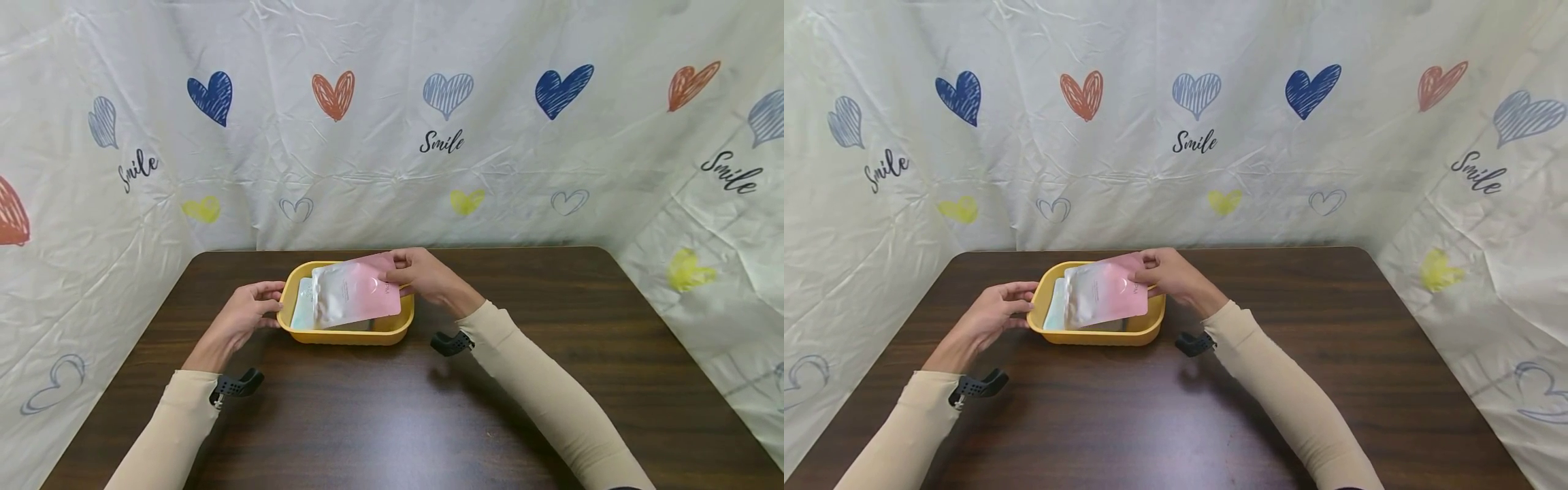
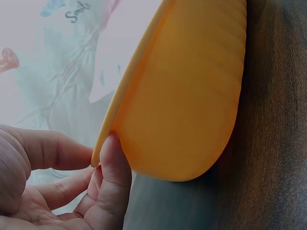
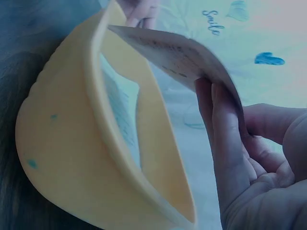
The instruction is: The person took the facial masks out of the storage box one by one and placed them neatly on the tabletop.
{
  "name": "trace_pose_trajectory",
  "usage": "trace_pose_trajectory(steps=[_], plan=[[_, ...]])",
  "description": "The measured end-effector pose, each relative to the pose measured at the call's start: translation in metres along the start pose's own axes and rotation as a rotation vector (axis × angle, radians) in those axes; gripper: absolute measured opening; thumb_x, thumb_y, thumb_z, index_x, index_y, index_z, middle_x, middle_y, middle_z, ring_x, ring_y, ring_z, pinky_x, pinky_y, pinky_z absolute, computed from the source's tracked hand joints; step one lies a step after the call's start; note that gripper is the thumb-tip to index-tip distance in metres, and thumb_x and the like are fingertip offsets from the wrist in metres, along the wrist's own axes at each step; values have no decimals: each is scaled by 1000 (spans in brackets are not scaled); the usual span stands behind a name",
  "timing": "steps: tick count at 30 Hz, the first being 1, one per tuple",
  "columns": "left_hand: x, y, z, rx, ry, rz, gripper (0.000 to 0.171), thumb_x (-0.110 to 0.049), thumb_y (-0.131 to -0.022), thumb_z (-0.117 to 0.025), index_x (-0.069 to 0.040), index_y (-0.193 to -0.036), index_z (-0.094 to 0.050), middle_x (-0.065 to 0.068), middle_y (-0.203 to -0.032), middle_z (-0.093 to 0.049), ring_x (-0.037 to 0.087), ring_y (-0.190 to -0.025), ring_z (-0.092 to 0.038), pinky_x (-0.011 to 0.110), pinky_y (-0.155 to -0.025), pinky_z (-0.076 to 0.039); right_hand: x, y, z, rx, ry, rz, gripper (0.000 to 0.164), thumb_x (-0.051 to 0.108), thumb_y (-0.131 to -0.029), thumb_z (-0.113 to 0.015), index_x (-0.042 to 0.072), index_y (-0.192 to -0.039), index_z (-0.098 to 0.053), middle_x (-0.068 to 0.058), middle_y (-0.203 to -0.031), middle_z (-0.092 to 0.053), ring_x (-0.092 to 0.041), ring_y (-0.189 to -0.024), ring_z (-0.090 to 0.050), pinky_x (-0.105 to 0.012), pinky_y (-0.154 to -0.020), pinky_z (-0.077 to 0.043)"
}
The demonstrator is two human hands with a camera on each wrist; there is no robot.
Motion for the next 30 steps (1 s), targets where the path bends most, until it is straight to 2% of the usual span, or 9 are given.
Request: trace_pose_trajectory(steps=[14,30], plan=[[0,1,0,14,20,-17,54,-1,-98,-59,3,-150,-43,17,-122,-49,26,-98,-57,29,-72,-60,8,28,33,-27,-147,2,36,2,-98,-64,-7,-131,-55,-8,-96,-72,-19,-82,-72,-34,-72,-62],[-1,2,1,5,16,-14,53,0,-98,-58,3,-149,-44,17,-122,-48,24,-95,-57,29,-72,-60,7,54,76,-74,-162,30,40,7,-100,-61,-6,-137,-52,-5,-99,-70,-14,-82,-71,-30,-72,-61]])
Point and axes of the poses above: each hand's wrist, its own y-axis away from the middle knuckle, its own z-axis out of the back of the hand, x = y × z, the point moved 2 cm from there along -y, towards the middle knuckle
